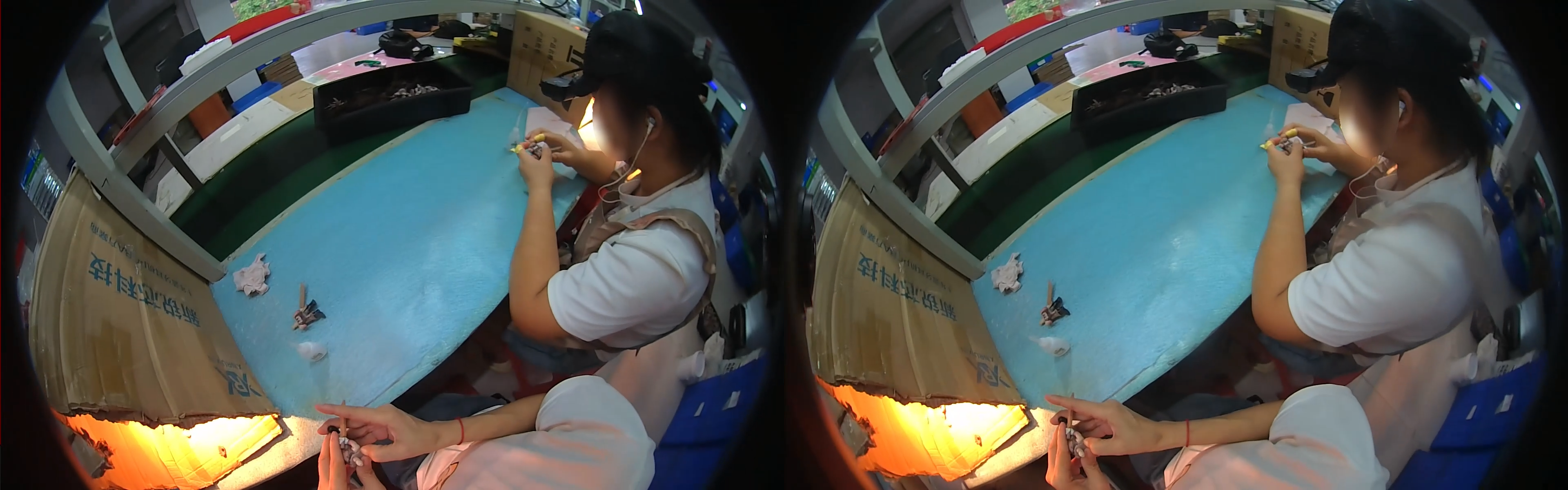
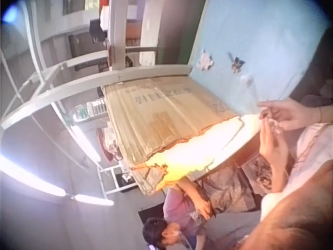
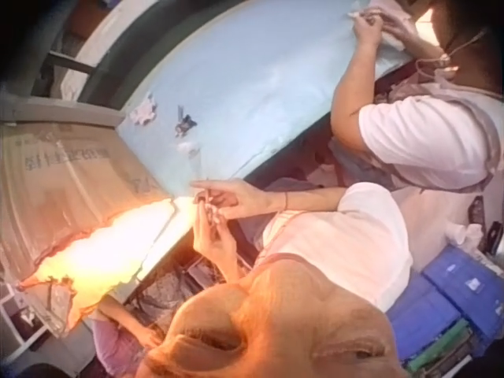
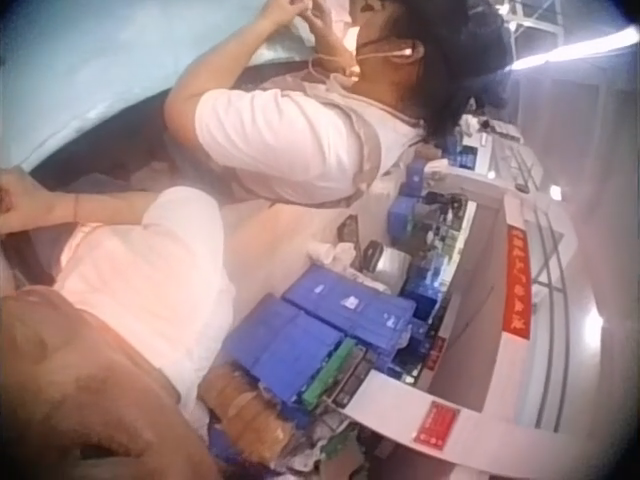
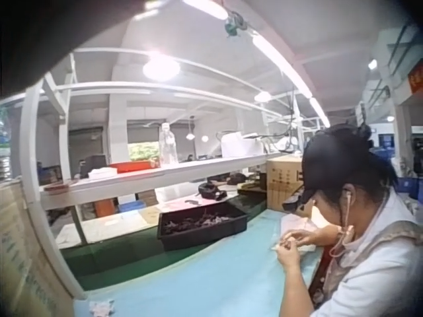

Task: The person assembles toy figurines by applying liquid adhesive from a dispenser bottle and attaching small component parts and accessories to the figure bodies by hand.

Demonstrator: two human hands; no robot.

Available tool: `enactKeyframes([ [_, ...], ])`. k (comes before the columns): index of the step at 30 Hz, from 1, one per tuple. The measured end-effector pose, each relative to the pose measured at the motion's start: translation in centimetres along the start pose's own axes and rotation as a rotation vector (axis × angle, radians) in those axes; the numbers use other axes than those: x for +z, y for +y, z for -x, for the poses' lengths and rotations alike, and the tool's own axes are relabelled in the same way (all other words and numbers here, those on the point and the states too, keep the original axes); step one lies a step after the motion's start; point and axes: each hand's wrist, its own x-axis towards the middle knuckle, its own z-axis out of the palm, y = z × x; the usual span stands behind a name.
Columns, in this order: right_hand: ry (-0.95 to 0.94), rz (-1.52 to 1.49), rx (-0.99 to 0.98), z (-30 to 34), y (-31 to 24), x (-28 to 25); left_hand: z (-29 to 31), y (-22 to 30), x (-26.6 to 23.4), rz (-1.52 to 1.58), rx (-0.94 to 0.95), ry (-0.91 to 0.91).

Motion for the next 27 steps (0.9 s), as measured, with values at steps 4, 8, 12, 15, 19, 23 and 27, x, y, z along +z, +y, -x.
enactKeyframes([
  [4,-0.052,-0.037,-0.020,-0.1,0.5,0.0,0.3,-0.5,0.4,0.051,-0.028,0.029],
  [8,-0.010,-0.010,0.045,0.6,-0.4,0.3,0.3,0.4,-0.2,0.104,-0.080,0.035],
  [12,0.047,0.047,-0.003,0.3,-0.4,-0.6,0.0,-1.1,0.6,0.157,-0.121,0.005],
  [15,0.023,0.037,0.025,0.0,-0.4,-0.1,0.3,-1.0,0.3,0.192,-0.127,0.015],
  [19,0.046,0.055,0.027,0.2,-0.5,-0.2,0.2,-1.0,0.5,0.200,-0.119,0.015],
  [23,0.054,0.073,0.038,0.4,-0.7,-0.4,0.1,-1.0,0.8,0.199,-0.103,0.008],
  [27,0.058,0.061,0.026,0.3,-0.5,-0.3,0.2,-1.1,0.7,0.166,-0.069,0.024],
])
